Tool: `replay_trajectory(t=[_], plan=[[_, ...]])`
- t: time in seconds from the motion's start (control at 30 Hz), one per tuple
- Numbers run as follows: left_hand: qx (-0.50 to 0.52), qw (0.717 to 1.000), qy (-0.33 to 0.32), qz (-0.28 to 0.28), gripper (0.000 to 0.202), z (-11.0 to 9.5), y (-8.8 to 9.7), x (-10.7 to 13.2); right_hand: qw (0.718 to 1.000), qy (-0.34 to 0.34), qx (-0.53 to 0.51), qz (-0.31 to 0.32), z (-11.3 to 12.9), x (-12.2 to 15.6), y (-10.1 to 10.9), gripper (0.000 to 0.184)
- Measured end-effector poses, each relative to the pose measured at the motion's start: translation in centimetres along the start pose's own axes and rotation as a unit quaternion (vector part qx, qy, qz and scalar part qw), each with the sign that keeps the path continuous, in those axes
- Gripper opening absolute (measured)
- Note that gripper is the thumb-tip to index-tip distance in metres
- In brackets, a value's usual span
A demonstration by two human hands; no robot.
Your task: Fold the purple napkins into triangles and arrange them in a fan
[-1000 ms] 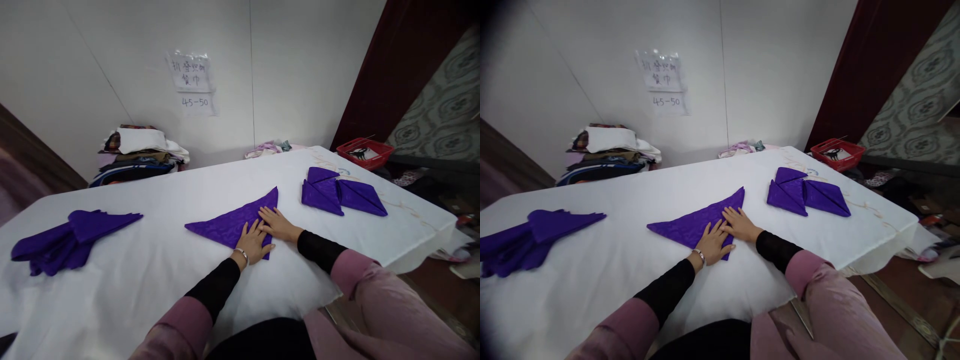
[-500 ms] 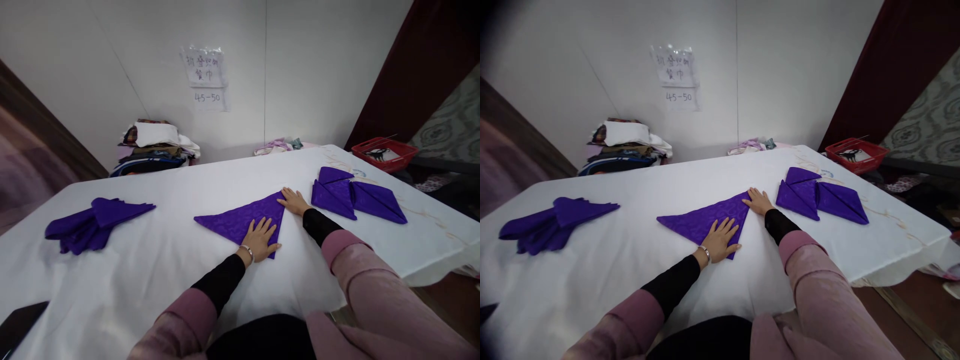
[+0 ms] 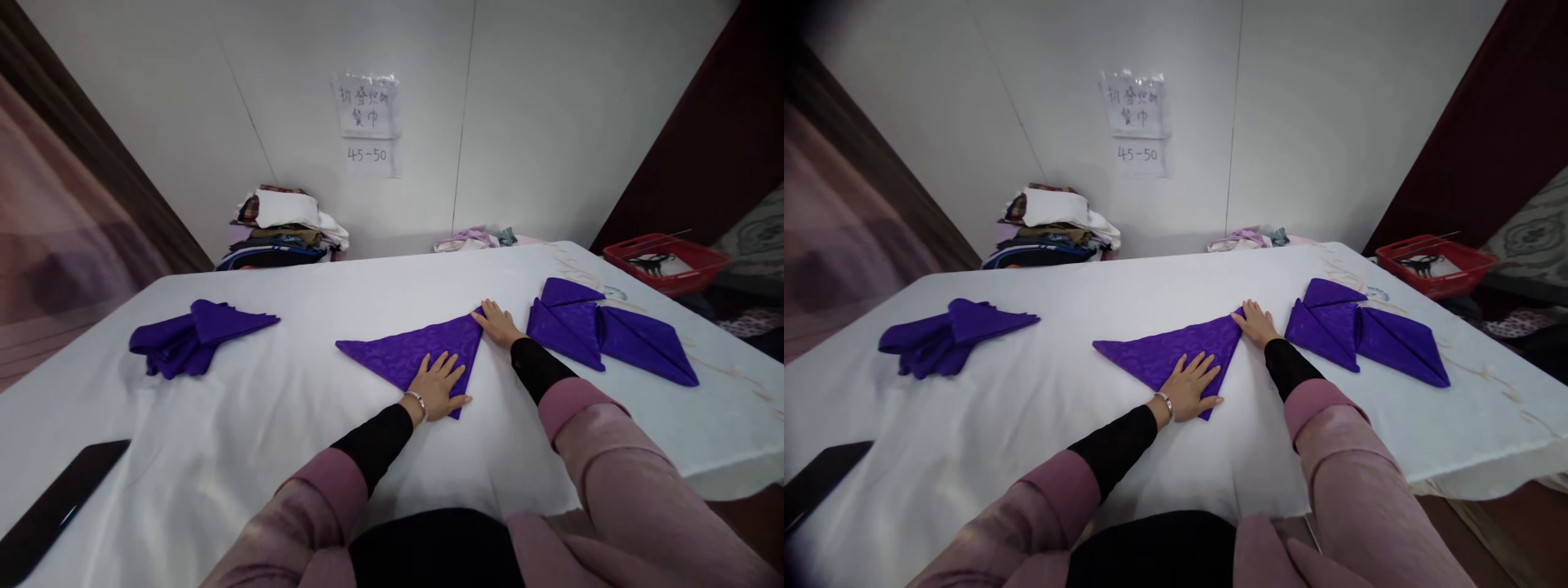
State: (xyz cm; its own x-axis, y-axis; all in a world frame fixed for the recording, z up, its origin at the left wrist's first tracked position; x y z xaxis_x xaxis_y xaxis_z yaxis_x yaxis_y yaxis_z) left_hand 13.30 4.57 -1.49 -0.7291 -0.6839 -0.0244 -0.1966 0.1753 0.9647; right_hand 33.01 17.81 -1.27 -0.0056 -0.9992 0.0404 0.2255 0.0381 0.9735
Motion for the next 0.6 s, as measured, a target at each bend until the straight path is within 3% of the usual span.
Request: replay_trajectory(t=[0.13,0.3,0.47,0.6], plan=[[0.001,1.000,0.000,-0.001,0.073,0.1,-0.1,-0.1,0.995,0.092,-0.019,-0.036,3.4,3.9,0.6,0.066],[0.004,1.000,-0.005,-0.004,0.073,0.2,-0.5,-0.3,0.976,0.215,-0.036,-0.018,8.1,11.1,-1.1,0.063],[0.046,0.999,0.004,0.009,0.068,0.5,-0.1,-0.4,0.973,0.219,-0.069,-0.001,9.1,14.8,-2.6,0.065],[0.064,0.997,0.032,-0.017,0.048,2.7,2.2,1.1,0.975,0.211,-0.063,0.016,8.8,15.6,-3.1,0.068]])
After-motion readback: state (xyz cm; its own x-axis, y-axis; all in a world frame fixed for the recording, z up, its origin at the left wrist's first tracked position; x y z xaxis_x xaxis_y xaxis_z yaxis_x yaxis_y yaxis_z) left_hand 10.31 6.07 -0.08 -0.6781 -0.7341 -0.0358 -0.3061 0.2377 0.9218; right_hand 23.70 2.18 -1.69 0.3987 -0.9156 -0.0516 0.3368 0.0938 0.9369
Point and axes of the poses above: each hand's wrist, its own x-axis away from the middle knuckle, its own y-axis out of the back of the hand, z = x × y, the point moved 6 cm from there along -x, towards the middle knuckle, and after that the axes turned 1 degree about x, right-handed, at the moved point
